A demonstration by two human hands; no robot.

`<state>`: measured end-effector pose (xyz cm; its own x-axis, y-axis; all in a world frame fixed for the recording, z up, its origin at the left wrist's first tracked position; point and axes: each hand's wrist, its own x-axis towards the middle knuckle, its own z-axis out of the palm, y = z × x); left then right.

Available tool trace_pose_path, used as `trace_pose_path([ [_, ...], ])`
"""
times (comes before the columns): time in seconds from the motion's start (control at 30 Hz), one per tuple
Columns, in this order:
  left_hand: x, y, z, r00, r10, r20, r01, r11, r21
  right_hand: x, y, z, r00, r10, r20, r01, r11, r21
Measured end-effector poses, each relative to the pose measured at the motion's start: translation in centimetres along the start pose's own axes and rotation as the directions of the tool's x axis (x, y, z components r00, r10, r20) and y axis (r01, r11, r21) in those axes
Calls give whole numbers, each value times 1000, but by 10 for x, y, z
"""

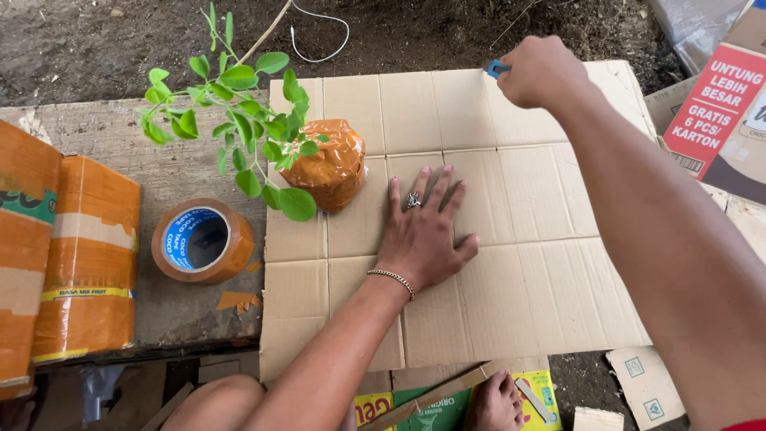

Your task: The person uses a utility knife to score and cut a large piece of cardboard. They then fold the cardboard around a potted plant to form a box, securing the sides with tape.

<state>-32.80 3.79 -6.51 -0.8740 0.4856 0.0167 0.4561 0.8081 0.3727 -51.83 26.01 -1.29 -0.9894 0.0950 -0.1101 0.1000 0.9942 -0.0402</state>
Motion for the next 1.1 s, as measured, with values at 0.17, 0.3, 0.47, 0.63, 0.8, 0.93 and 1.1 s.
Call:
trace_pose_path([
  [0.17, -83, -74, -15, 1000, -11, -18, 11, 1000, 9, -44, -101, 23, 993, -85, 83, 93, 991, -93],
  [0.3, -99, -93, -12, 1000, -11, 0, 11, 1000, -1, -78, -119, 34, 996, -52, 74, 56, 997, -59],
  [0.47, -111, -97, -6, 1000, -11, 20, 11, 1000, 2, -126, -125, 40, 993, -85, 84, 93, 991, -99],
  [0.63, -160, -118, -25, 999, -26, 20, 25, 1000, 14, -191, -177, 40, 990, 26, 142, -17, 998, -62],
  [0.8, -183, -59, -39, 997, -49, 51, 49, 999, 7, -261, -150, 1, 986, 42, 159, -38, 999, -29],
  [0.93, -191, -15, -49, 997, -60, 39, 59, 998, 19, -299, -118, -19, 985, 25, 170, -23, 1000, -16],
  [1.1, -207, -6, -56, 996, -75, 39, 75, 997, 20, -331, -114, -20, 989, -48, 142, 56, 997, -52],
])
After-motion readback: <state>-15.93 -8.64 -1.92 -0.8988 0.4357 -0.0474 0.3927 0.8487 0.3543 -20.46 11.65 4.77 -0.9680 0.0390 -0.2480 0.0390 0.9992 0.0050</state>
